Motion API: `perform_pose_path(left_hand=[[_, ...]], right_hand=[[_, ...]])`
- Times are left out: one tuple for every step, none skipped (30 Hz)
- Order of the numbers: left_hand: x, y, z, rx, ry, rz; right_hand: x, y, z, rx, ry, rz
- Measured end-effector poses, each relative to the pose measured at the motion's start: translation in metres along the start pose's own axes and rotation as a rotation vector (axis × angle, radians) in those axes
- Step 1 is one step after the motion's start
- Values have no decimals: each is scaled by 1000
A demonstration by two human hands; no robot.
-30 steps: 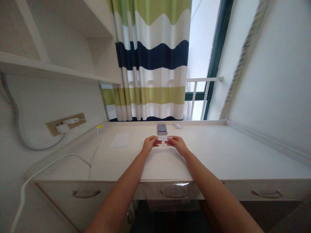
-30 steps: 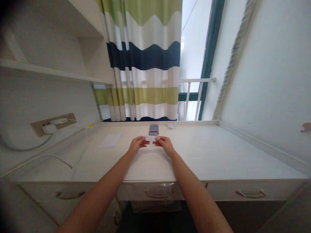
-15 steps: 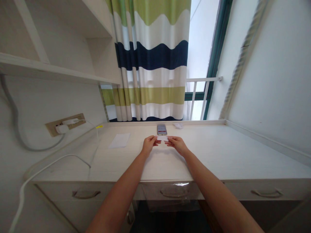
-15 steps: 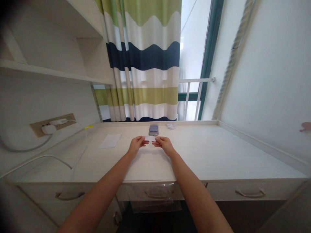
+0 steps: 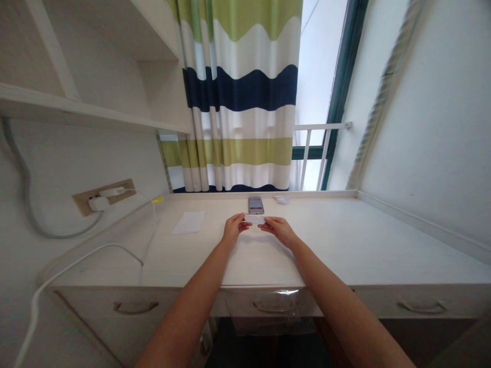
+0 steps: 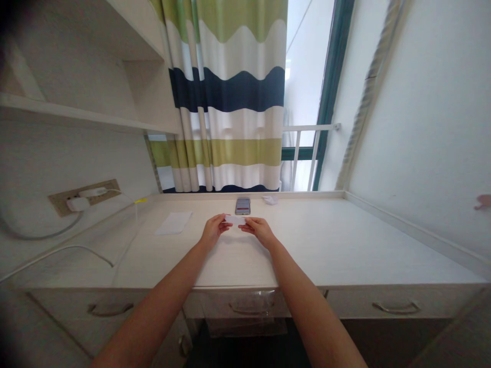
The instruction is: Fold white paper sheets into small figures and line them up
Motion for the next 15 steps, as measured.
perform_pose_path(left_hand=[[0, 0, 0, 10, 16, 0], [0, 1, 0, 18, 30, -1], [0, 1, 0, 23, 42, -4], [-1, 1, 0, 25, 53, -11], [-1, 1, 0, 25, 60, -26], [-2, 2, -1, 25, 63, -45], [-3, 2, -2, 25, 59, -73], [-5, 3, -3, 27, 47, -105], [-6, 3, -4, 31, 30, -135], [-7, 4, -5, 36, 11, -158], [-8, 4, -5, 42, -4, -175], [-8, 5, -6, 47, -13, -184], [-9, 5, -6, 51, -16, -188], [-9, 5, -6, 53, -12, -188], [-9, 6, -6, 54, -5, -191]], right_hand=[[0, 0, 0, -3, -3, -9], [0, 0, 1, -6, -3, -14], [0, 0, 1, -6, 0, -15], [0, 0, 0, -2, 2, -12], [0, 1, 0, 5, 4, -6], [1, 1, -1, 13, 4, -2], [0, 1, -1, 20, 5, -1], [0, 1, -2, 25, 5, -3], [0, 1, -2, 28, 5, -10], [-1, 1, -3, 30, 5, -21], [-2, 2, -3, 29, 5, -32], [-3, 2, -3, 28, 4, -43], [-3, 3, -3, 25, 3, -52], [-4, 3, -3, 22, 3, -57], [-4, 3, -3, 20, 4, -60]])
Point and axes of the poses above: each hand's wrist, its own y-axis away from the middle knuckle, its own x-axis out of the back of the hand, z = x × y, the point moved 4 cm from there along -y, towards the middle knuckle, and after that the axes turned 8 degrees about -y, right-handed, at the moved point
